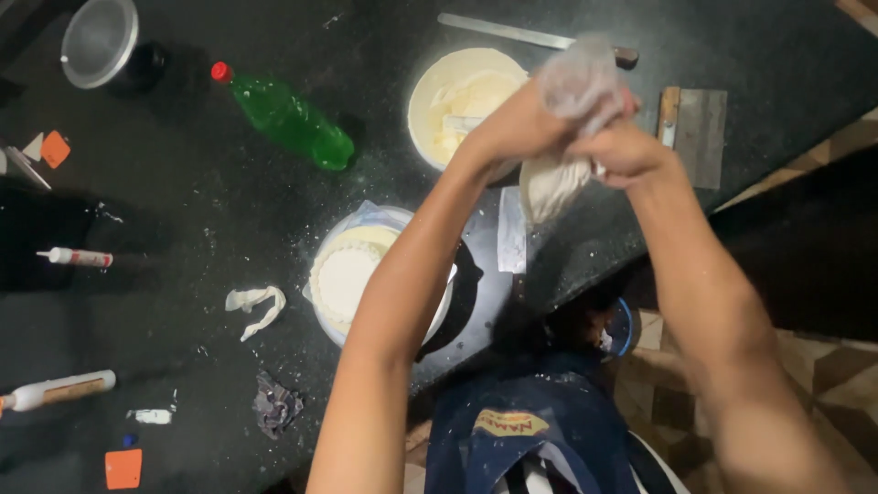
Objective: The person pipes white cream rosettes with a piping bag onto a metal piping nail, then places each finished rosette onto a frosted cake on a turntable. They periodically cut the piping bag tip with scissors, refill cream from a bucket, and switch piping nail attachments while working.
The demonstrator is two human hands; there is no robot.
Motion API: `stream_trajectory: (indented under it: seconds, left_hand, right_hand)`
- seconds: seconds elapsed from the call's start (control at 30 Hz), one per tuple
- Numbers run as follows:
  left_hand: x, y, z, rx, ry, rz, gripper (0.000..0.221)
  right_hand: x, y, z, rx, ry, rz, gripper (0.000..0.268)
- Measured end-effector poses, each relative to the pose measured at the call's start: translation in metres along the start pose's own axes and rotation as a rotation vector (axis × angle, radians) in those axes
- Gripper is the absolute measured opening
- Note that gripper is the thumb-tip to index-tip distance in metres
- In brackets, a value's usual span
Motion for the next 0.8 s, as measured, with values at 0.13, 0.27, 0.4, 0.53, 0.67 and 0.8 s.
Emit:
stream_trajectory:
  seconds: [0.13, 0.27, 0.4, 0.53, 0.67, 0.8]
  left_hand:
    - [-0.055, 0.029, -0.024, 0.282, 0.009, 0.301, 0.028]
    - [-0.118, 0.101, -0.037, 0.76, 0.094, 0.003, 0.026]
    - [-0.182, 0.173, -0.048, 0.949, 0.261, -0.318, 0.023]
    - [-0.201, 0.207, -0.012, 0.993, 0.184, -0.518, 0.021]
    - [-0.2, 0.162, 0.023, 0.558, 0.165, -0.658, 0.042]
    - [-0.214, 0.128, 0.057, 0.776, 0.141, -0.153, 0.063]
  right_hand:
    - [-0.024, 0.013, -0.056, 0.11, 0.161, 0.203, 0.045]
    - [-0.087, -0.037, -0.063, 0.137, 0.308, 0.283, 0.031]
    - [-0.119, -0.058, -0.07, 0.362, 0.576, 0.897, 0.02]
    - [-0.131, -0.068, -0.085, 0.352, 0.778, 0.902, 0.019]
    - [-0.111, -0.054, -0.119, 0.336, 0.652, 0.854, 0.019]
    - [-0.087, -0.069, -0.15, 0.276, 0.703, 0.779, 0.022]
Point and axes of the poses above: each hand's wrist, its own z-axis away from the middle knuckle, its own y-axis out of the back of the hand, x = y × z, the point moved 7 cm from there along -z, towards the middle knuckle, and after that the axes turned 12 degrees about -y, right-handed, at the moved point
